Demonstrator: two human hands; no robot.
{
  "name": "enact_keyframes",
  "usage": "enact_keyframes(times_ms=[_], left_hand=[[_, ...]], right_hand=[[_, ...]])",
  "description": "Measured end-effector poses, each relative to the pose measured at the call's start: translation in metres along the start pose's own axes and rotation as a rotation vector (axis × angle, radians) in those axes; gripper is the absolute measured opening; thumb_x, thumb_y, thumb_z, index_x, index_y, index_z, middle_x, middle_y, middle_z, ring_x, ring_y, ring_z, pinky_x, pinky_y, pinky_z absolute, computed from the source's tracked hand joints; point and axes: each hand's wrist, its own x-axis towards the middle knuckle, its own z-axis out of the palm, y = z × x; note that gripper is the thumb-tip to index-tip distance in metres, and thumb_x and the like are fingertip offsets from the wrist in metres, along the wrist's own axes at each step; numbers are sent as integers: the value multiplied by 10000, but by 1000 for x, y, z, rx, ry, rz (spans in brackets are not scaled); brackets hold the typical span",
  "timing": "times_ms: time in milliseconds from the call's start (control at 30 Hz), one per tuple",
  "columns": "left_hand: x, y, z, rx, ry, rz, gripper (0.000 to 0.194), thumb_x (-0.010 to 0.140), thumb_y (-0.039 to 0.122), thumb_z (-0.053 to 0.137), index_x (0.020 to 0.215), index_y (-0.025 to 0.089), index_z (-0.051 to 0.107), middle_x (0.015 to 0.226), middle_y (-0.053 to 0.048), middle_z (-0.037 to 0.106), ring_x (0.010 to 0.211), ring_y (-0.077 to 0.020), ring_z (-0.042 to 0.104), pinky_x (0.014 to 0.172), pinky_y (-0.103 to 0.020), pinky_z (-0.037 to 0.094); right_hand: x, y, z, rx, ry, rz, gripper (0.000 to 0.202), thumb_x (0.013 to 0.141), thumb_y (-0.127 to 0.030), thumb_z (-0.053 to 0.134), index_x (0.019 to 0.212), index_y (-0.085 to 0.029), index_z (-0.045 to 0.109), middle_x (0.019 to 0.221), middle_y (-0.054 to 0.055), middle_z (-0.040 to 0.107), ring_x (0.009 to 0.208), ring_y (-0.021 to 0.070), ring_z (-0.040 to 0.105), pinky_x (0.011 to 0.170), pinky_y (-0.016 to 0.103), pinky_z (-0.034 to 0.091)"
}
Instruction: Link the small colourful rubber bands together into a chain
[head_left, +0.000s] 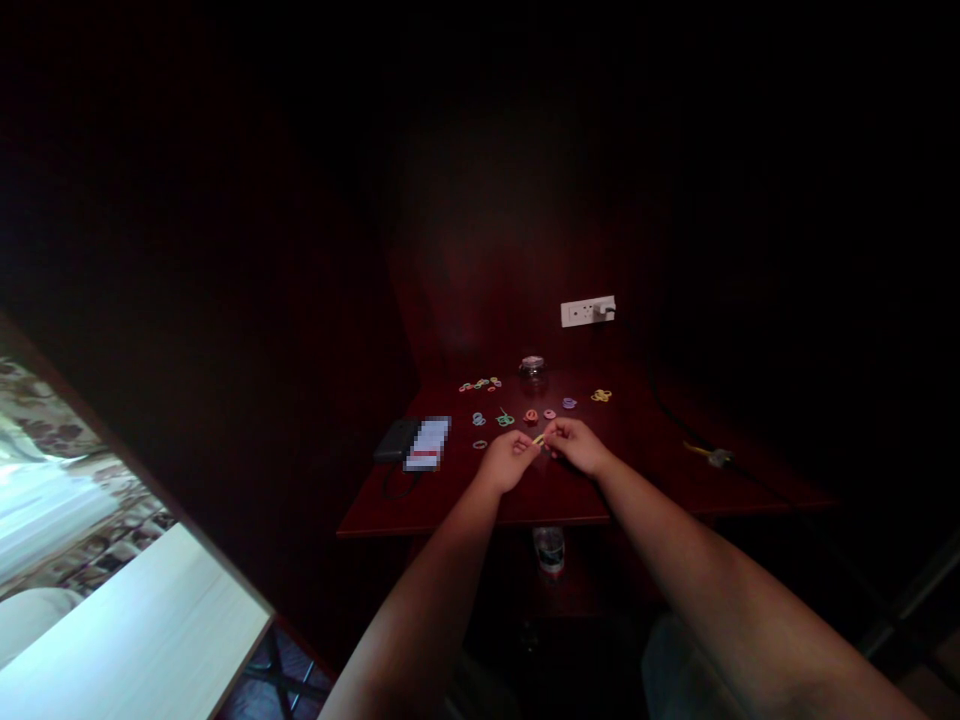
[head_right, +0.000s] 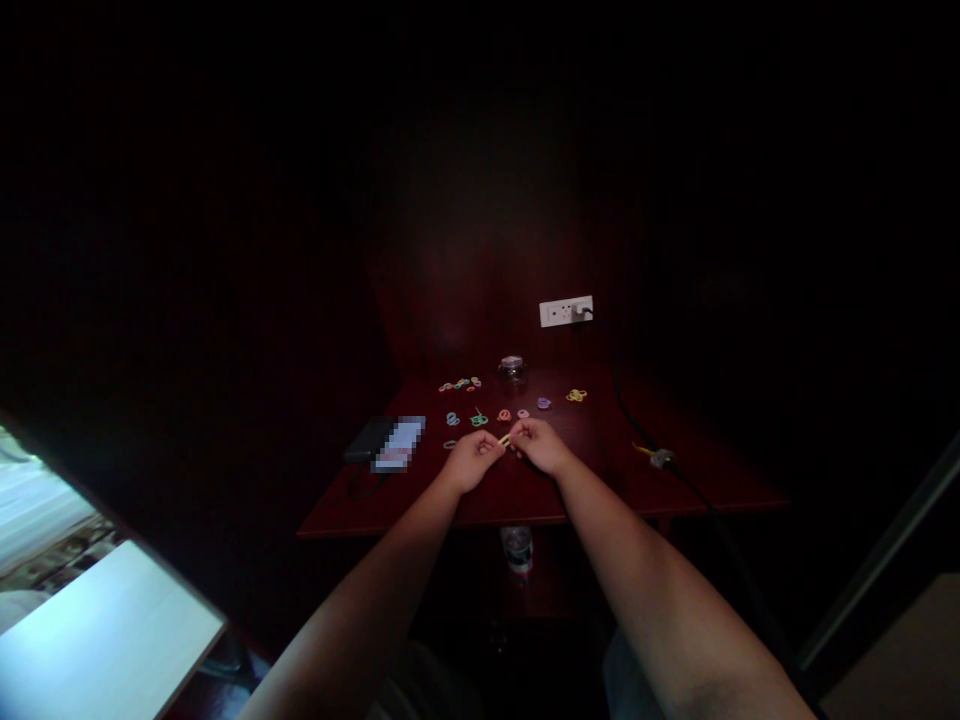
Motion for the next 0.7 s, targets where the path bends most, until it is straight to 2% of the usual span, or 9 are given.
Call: enact_keyframes(times_ms=[200,267,333,400,533,600,700], left_hand=[[-1,5,-1,23,28,10,217,713,337,584,716,120,574,642,-18,577,572,-86,500,564,-205,397],[0,6,-1,-21,79,9,210,707,309,597,802,123,573,741,-35,601,558,-68,491,556,-196,399],[0,7,-2,-85,132,-7,299,701,288,609,952,137,549,914,-67,605,539,-46,484,545,-191,404],[1,6,-1,-123,124,-21,376,702,287,612,1040,149,522,1005,-90,588,538,-41,490,543,-192,409],[1,3,-1,-45,5,6,227,720,316,584,841,123,589,762,-46,616,587,-83,516,564,-201,408],[0,3,-1,2,-7,7,211,723,330,572,764,123,588,672,-22,595,577,-89,508,554,-202,399],[-2,6,-2,28,4,-4,207,721,329,567,747,125,589,645,-13,583,561,-88,498,544,-203,392]], right_hand=[[0,1,-1,56,45,19,187,670,-328,572,660,-162,485,543,-30,546,426,70,456,433,190,325],[0,1,-1,71,37,21,188,670,-330,572,674,-163,486,552,-29,551,427,68,457,436,189,326],[0,1,-2,71,12,17,188,668,-327,575,680,-162,485,550,-29,548,429,68,457,440,190,329],[0,1,-2,66,-23,9,187,668,-322,578,678,-160,484,550,-27,545,436,69,459,447,194,336],[1,2,-1,62,-52,0,171,669,-303,579,666,-159,488,551,-22,550,447,72,466,459,201,354],[2,4,-2,61,-36,4,167,670,-303,575,660,-160,489,549,-21,553,445,73,470,458,202,359],[2,5,-2,63,10,11,168,670,-308,574,669,-164,488,540,-26,550,437,74,472,442,196,350]])
